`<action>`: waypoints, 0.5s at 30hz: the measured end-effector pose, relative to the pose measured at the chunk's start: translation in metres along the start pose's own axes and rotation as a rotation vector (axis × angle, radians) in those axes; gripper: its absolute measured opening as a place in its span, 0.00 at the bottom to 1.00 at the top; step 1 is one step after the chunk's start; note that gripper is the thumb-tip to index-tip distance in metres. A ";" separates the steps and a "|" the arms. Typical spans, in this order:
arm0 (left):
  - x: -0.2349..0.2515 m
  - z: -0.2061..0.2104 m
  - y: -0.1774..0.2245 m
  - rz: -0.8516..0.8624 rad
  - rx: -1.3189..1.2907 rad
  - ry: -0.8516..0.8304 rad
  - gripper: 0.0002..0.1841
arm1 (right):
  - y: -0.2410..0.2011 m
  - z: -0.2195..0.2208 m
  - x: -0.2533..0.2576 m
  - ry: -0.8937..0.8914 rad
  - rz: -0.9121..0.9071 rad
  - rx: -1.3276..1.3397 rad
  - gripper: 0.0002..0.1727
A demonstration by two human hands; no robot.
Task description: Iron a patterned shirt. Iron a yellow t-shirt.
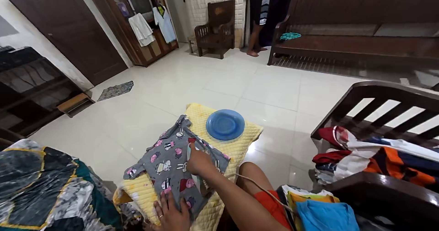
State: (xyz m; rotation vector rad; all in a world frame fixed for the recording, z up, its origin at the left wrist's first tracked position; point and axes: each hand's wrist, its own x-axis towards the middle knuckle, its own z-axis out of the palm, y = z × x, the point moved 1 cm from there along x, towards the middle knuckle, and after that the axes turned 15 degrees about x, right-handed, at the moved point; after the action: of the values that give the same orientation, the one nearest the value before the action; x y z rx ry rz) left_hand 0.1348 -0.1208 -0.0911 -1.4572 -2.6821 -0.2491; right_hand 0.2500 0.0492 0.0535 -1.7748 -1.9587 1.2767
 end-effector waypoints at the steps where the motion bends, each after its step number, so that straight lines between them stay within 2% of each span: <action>1: 0.000 0.001 0.000 -0.003 0.008 -0.001 0.36 | 0.001 0.000 -0.001 -0.004 -0.002 0.007 0.54; 5: -0.001 0.001 0.000 0.003 0.013 -0.008 0.36 | -0.001 -0.003 0.009 -0.017 0.001 0.020 0.57; 15: -0.001 0.000 0.002 -0.017 0.005 -0.020 0.36 | -0.003 0.003 0.002 0.000 0.020 -0.014 0.55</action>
State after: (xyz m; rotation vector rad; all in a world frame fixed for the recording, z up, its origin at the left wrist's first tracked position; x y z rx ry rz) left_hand 0.1370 -0.1204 -0.0908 -1.4431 -2.7097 -0.2301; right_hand 0.2454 0.0498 0.0530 -1.8053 -1.9595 1.2720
